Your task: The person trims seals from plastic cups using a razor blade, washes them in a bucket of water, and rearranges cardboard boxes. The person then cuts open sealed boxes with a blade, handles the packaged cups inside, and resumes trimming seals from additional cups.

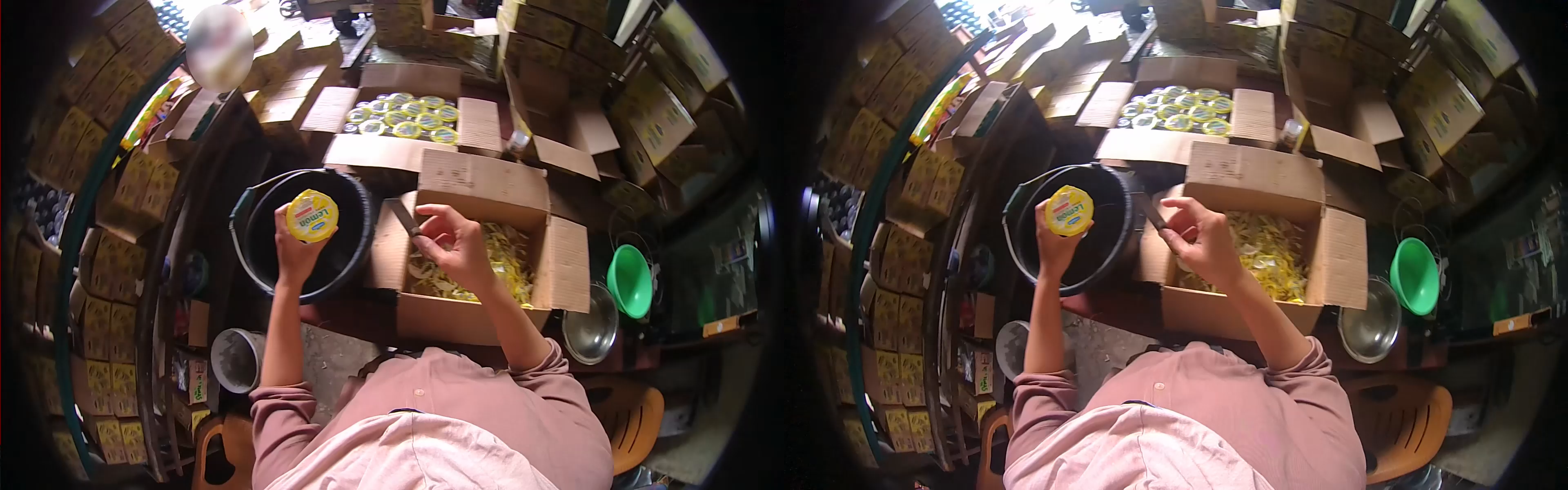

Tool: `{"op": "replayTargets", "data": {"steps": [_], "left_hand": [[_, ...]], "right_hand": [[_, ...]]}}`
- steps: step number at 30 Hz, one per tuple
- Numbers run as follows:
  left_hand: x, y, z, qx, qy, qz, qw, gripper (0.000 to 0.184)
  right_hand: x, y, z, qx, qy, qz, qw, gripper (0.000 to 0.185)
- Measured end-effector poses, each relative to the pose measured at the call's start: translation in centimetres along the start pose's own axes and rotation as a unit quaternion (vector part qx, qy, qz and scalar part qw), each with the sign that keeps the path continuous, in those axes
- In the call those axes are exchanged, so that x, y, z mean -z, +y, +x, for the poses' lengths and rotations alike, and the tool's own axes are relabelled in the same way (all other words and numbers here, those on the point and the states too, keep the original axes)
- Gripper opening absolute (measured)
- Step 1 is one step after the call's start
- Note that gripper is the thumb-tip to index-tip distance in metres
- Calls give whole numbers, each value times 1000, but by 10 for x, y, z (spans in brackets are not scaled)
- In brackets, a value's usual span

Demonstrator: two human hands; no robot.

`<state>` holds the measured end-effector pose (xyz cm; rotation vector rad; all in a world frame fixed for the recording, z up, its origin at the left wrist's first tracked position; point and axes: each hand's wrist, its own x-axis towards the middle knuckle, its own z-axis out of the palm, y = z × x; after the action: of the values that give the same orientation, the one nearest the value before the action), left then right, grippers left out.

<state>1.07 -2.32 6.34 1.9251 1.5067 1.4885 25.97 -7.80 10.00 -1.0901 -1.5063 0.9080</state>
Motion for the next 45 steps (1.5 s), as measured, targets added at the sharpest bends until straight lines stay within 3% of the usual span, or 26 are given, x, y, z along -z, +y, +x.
{"op": "replayTargets", "data": {"steps": [5, 9, 11, 15, 20, 33, 42, 45], "left_hand": [[-8, -43, -19, 15, -15, -130, 991, 61], [-13, -51, -25, 66, -67, -243, 966, 56], [-10, -47, -23, 59, -84, -227, 968, 57], [-6, -46, -21, 67, -105, -198, 972, 56], [-7, -51, -23, 69, -104, -215, 969, 57], [-2, -47, -20, 64, -91, -162, 981, 57], [2, -40, -18, 60, -71, -154, 984, 54], [2, -41, -18, 58, -62, -135, 987, 54]], "right_hand": [[-70, 1, 35, 108, -72, -123, 984, 34], [-85, 4, 52, 254, -132, -332, 899, 35], [-86, 1, 64, 311, -153, -398, 849, 35], [-87, 8, 81, 348, -189, -413, 820, 36], [-92, 7, 88, 310, -238, -406, 826, 39], [-98, 18, 96, 328, -268, -384, 820, 50], [-98, 18, 104, 326, -331, -423, 778, 42], [-90, 24, 107, 345, -304, -416, 784, 43]]}}
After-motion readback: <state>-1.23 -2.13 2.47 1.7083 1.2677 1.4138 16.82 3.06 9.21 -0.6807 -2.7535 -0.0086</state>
